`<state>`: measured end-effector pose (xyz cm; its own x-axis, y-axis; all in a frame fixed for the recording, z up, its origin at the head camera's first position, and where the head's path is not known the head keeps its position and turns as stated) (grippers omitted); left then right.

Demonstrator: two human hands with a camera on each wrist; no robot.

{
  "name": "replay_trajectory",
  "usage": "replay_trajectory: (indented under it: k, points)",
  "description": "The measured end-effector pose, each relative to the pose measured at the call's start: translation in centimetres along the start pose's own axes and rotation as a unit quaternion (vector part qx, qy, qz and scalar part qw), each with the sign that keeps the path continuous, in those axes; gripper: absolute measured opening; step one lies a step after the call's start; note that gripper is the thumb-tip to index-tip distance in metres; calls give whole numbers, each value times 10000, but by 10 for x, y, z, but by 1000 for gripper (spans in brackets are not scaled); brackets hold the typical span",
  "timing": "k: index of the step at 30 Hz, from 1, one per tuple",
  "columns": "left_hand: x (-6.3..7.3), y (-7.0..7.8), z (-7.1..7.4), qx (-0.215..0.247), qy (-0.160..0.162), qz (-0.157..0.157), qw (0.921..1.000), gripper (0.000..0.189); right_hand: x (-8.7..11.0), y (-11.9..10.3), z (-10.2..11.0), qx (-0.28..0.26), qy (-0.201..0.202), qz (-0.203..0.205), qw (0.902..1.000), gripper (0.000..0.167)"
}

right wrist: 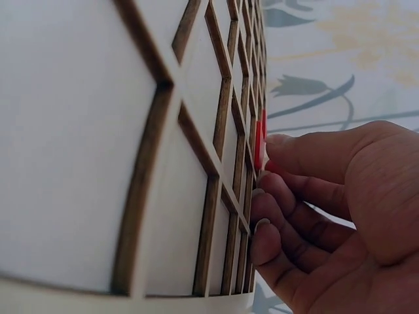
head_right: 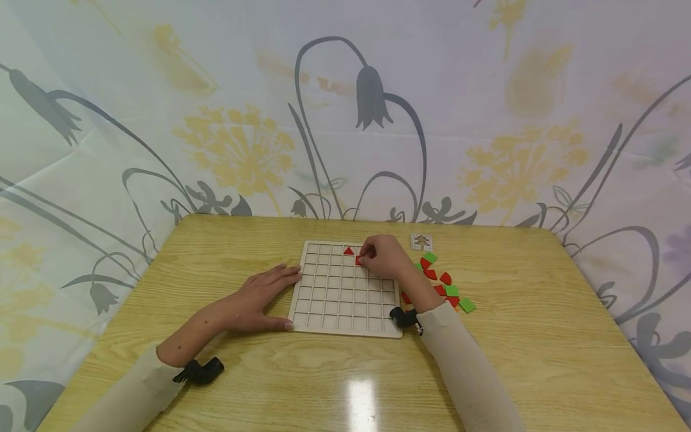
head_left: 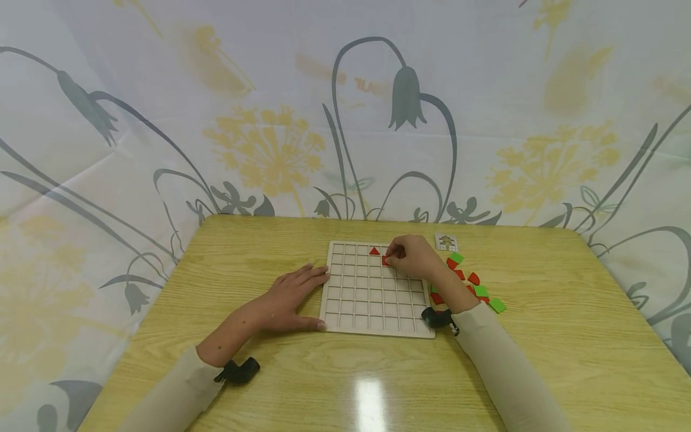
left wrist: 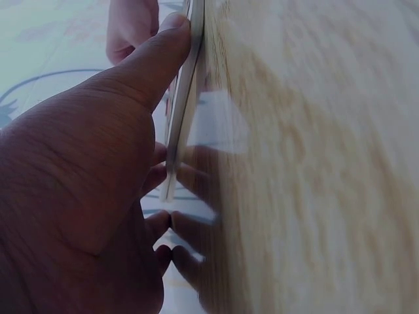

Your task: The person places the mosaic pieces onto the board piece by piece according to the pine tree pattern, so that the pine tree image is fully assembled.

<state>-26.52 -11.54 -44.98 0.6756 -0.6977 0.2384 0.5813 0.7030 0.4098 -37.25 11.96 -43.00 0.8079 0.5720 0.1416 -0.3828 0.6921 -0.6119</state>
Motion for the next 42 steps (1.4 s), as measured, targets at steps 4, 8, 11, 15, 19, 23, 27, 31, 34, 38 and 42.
replay_trajectory:
  k: [4,8,11,15,19,23,27,31,34,38,42]
  points:
    - [0,0,0,11,-14,19,10000,102,2,-1,1,21,22,53,10000,8]
    - [0,0,0,6,-24,25,10000,102,6,0,4,81,112,92,9999,8]
    - [0,1,0,0,-30,19,10000,102,11,-1,6,126,195,127,9996,8]
    - [0,1,-1,5,-39,4,10000,102,19,-2,9,235,263,230,9991,8]
    - [0,1,-1,9,-45,0,10000,102,27,0,11,355,317,237,9986,7]
    - [-1,1,-1,-1,-53,0,10000,102,37,1,13,405,354,174,9984,7]
    - [-1,1,-1,18,-57,11,10000,102,49,0,15,429,390,166,9982,6]
    - [-1,1,-1,24,-60,24,10000,102,60,1,16,486,434,112,9978,5]
    - [0,1,-1,12,-69,37,10000,102,67,2,16,577,418,89,9974,4]
    - [0,1,-1,2,-69,46,10000,102,78,-1,16,736,431,214,9961,5]
    - [-1,1,-1,-9,-71,49,10000,103,90,-4,17,783,441,298,9955,4]
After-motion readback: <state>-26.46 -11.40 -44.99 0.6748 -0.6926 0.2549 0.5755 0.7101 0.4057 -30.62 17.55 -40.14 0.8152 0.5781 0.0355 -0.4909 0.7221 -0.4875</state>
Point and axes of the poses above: each hand's wrist, its own x-axis away from the middle knuckle, its own z-axis out of the back of the hand, y = z × x, the point moved 10 cm from there along -x, towards the middle knuckle, and after that the axes turned 13 degrees about -y, right-handed, at the moved point
